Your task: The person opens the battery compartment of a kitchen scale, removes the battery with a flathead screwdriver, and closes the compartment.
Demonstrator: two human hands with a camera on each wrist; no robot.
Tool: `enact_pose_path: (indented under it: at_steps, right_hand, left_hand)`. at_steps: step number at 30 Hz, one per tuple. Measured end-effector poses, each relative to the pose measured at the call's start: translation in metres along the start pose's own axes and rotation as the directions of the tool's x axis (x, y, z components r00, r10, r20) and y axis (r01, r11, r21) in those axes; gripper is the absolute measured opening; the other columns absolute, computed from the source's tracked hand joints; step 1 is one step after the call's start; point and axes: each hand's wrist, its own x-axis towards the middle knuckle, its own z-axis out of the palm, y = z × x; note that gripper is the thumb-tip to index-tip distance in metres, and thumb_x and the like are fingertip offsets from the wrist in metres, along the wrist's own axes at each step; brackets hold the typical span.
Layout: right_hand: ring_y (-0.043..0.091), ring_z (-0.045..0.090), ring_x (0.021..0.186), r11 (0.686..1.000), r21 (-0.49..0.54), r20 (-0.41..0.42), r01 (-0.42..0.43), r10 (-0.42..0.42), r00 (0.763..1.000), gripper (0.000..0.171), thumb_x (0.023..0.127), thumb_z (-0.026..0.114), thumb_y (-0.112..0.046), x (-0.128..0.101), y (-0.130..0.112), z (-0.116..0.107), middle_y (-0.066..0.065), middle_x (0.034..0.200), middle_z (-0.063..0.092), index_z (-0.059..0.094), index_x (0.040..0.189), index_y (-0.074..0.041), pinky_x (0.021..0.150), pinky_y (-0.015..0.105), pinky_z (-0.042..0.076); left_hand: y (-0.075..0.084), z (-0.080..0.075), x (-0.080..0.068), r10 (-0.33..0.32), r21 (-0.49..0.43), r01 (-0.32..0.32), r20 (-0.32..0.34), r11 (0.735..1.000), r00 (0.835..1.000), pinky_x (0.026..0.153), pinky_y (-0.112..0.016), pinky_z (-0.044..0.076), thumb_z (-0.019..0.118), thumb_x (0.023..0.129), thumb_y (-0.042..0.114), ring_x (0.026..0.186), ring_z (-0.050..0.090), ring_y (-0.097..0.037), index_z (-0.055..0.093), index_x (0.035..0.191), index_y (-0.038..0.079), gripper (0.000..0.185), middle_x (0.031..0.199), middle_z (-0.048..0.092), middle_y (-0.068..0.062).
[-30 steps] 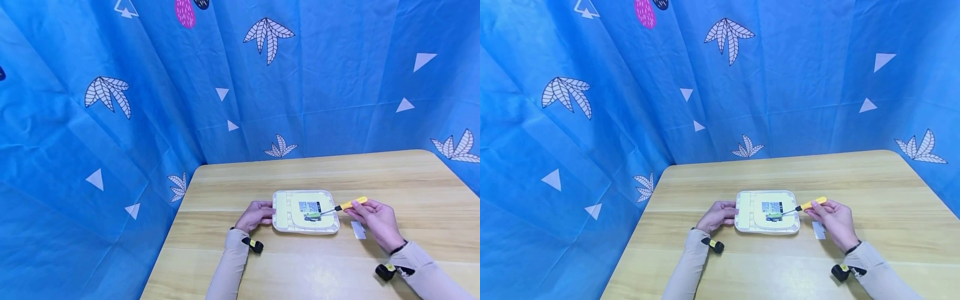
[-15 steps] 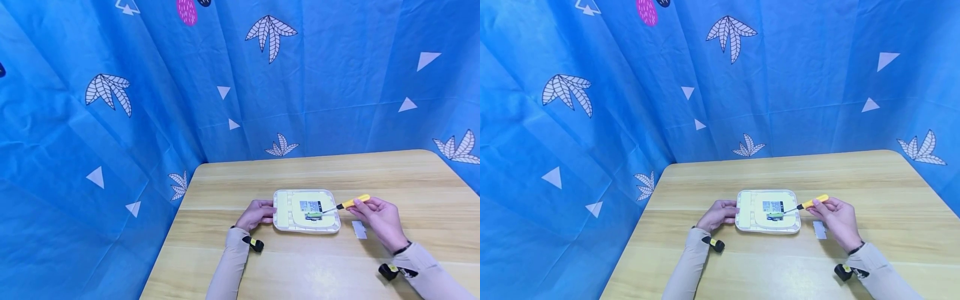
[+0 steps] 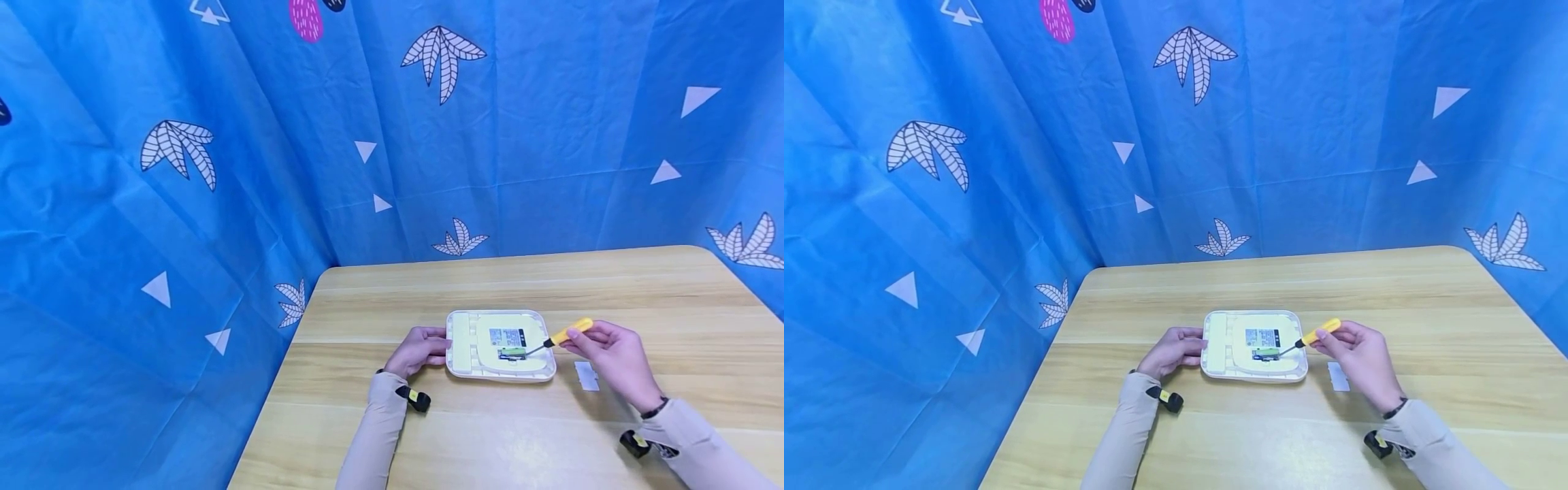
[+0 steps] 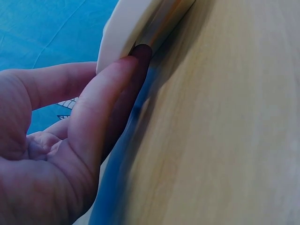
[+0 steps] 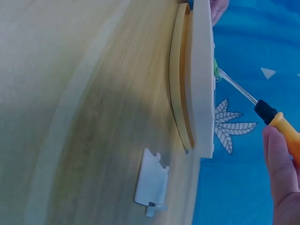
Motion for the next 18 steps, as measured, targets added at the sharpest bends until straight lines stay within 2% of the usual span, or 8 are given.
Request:
enact_pose_path:
  at_steps: [7,11,18]
  right_hand:
    - [0.002,0.076,0.079,0.976,-0.209,0.006,0.057,-0.057,0.998,0.025,0.1,0.067,-0.01,-0.001,-0.003,0.006,0.017,0.096,0.08,0.066,0.113,0.011,0.073,0.024,0.066]
    - [0.0,0.075,0.079,0.964,-0.259,0.007,0.065,-0.065,0.998,0.024,0.101,0.068,-0.014,-0.002,-0.006,0.009,0.023,0.099,0.078,0.068,0.111,0.007,0.073,0.021,0.066]
    - [-0.003,0.073,0.08,0.944,-0.325,0.004,0.062,-0.064,0.998,0.024,0.101,0.068,-0.017,-0.002,-0.013,0.013,0.024,0.102,0.078,0.068,0.112,0.004,0.073,0.016,0.064]
  left_hand:
    - [0.0,0.0,0.0,-0.006,-0.004,0.006,-0.001,1.0,1.0,0.078,-0.022,0.066,0.068,0.096,0.001,0.094,0.077,-0.018,0.053,0.141,-0.011,0.048,0.121,0.074,-0.024]
    - [0.0,0.0,0.0,-0.007,-0.005,0.007,-0.006,1.0,1.0,0.077,-0.021,0.066,0.068,0.096,0.001,0.093,0.077,-0.017,0.054,0.141,-0.01,0.048,0.121,0.074,-0.023]
    - [-0.001,-0.001,0.001,0.0,-0.003,0.0,-0.007,1.0,1.0,0.078,-0.022,0.066,0.068,0.096,0.001,0.094,0.077,-0.018,0.054,0.141,-0.01,0.048,0.121,0.074,-0.024]
